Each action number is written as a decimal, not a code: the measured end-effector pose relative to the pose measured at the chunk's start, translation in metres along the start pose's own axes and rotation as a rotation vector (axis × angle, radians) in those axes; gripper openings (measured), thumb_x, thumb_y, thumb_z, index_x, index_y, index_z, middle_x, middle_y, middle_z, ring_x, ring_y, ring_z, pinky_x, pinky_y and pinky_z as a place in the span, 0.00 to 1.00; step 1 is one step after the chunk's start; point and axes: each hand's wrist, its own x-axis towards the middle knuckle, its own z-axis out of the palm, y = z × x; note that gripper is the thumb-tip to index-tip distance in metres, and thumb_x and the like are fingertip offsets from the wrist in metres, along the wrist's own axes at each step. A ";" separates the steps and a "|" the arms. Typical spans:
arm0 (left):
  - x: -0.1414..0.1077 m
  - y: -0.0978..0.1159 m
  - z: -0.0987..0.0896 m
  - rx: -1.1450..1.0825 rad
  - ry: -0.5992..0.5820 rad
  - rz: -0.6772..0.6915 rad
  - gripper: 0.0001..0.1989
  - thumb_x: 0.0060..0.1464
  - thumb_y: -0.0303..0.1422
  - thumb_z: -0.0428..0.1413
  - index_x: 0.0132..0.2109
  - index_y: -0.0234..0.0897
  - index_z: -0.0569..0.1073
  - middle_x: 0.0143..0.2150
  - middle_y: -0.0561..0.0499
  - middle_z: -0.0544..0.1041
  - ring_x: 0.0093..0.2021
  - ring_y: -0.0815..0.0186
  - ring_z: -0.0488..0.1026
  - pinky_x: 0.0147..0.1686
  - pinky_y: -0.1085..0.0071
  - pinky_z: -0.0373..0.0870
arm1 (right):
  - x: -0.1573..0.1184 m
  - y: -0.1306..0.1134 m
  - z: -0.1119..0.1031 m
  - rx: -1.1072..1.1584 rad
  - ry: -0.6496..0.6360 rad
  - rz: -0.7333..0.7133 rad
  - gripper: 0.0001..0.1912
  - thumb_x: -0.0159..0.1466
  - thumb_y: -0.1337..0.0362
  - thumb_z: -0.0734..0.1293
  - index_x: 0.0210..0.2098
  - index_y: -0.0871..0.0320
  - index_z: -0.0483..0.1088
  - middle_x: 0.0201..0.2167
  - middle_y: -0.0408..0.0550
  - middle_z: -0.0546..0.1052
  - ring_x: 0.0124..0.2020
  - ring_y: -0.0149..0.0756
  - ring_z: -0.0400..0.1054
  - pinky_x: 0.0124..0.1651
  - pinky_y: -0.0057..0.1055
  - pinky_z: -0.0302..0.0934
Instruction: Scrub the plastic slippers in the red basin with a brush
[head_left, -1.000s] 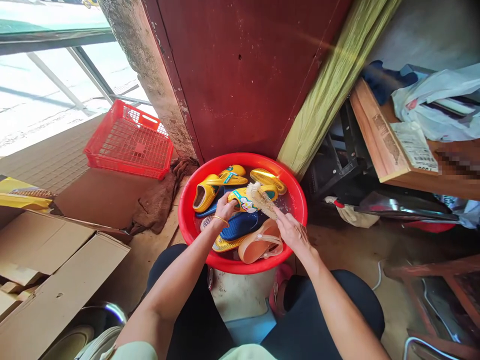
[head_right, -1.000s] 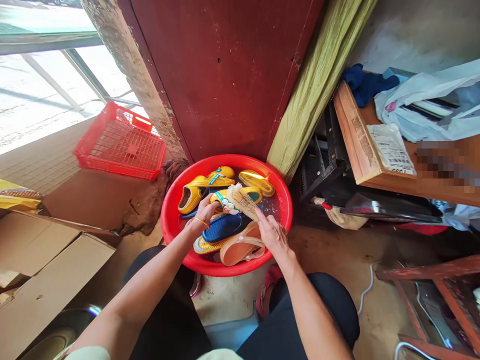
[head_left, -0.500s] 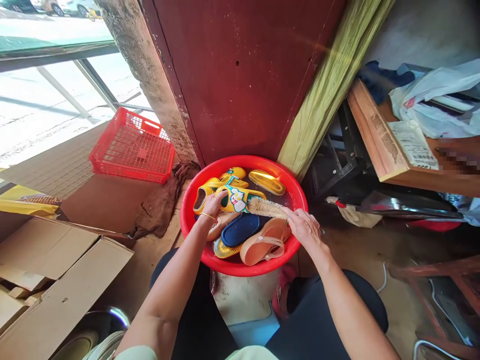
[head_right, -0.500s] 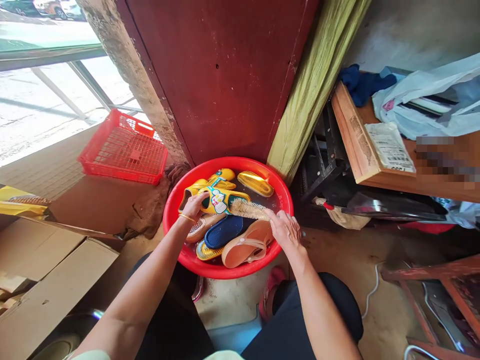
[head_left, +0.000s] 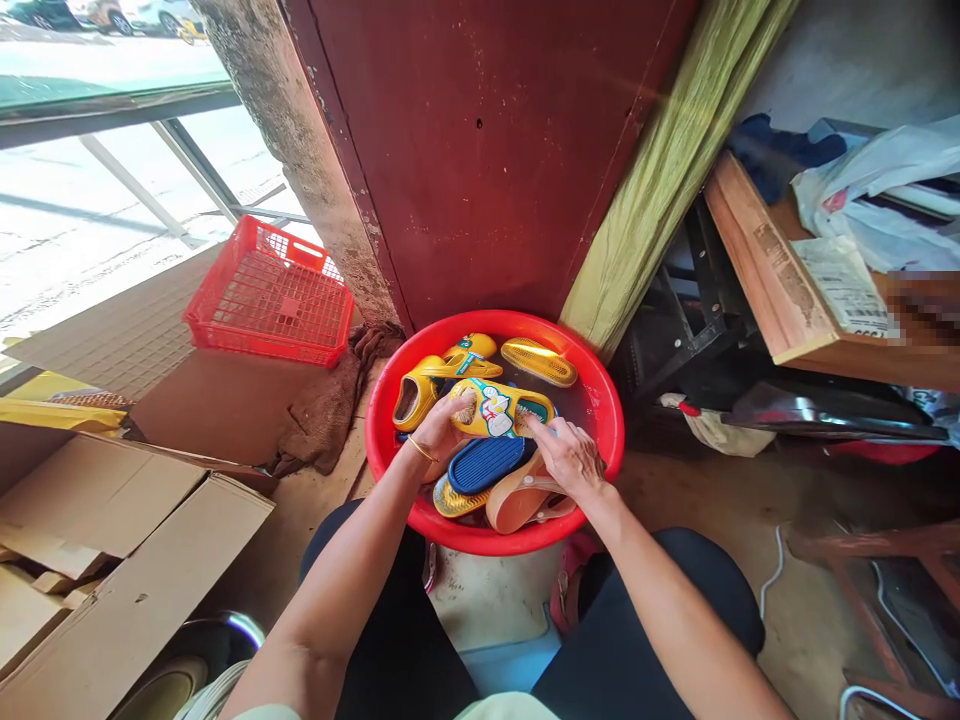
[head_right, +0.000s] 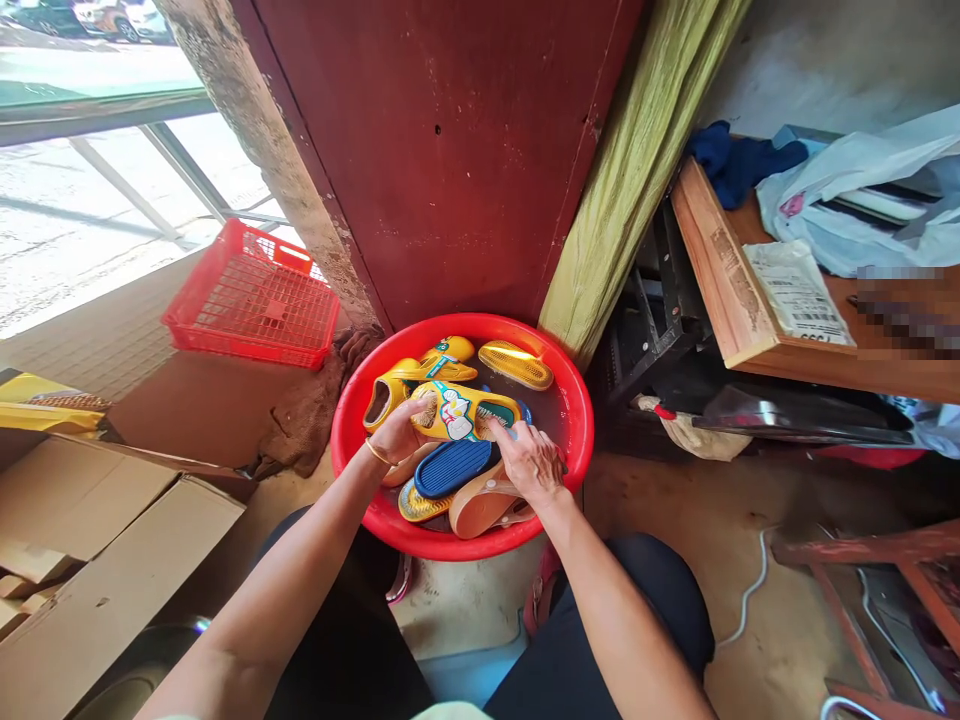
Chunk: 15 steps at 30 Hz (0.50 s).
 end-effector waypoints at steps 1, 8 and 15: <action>-0.001 -0.001 0.002 0.019 0.020 0.037 0.25 0.45 0.39 0.67 0.50 0.32 0.75 0.44 0.41 0.81 0.41 0.55 0.79 0.42 0.58 0.78 | -0.001 0.004 0.002 0.006 -0.007 0.005 0.25 0.74 0.60 0.51 0.69 0.41 0.58 0.46 0.53 0.74 0.43 0.40 0.67 0.44 0.32 0.55; 0.004 0.010 -0.006 0.040 0.222 0.158 0.25 0.47 0.41 0.67 0.49 0.34 0.74 0.46 0.43 0.81 0.41 0.57 0.80 0.42 0.60 0.79 | -0.023 0.069 0.004 0.010 -0.037 0.209 0.25 0.72 0.63 0.57 0.67 0.45 0.61 0.43 0.50 0.76 0.44 0.39 0.69 0.47 0.31 0.56; 0.012 -0.005 -0.006 0.084 0.226 0.106 0.24 0.50 0.44 0.66 0.49 0.34 0.74 0.44 0.43 0.81 0.40 0.56 0.80 0.40 0.58 0.80 | -0.028 0.034 0.005 0.060 -0.051 0.072 0.25 0.74 0.60 0.53 0.68 0.43 0.59 0.44 0.50 0.76 0.44 0.38 0.69 0.46 0.30 0.57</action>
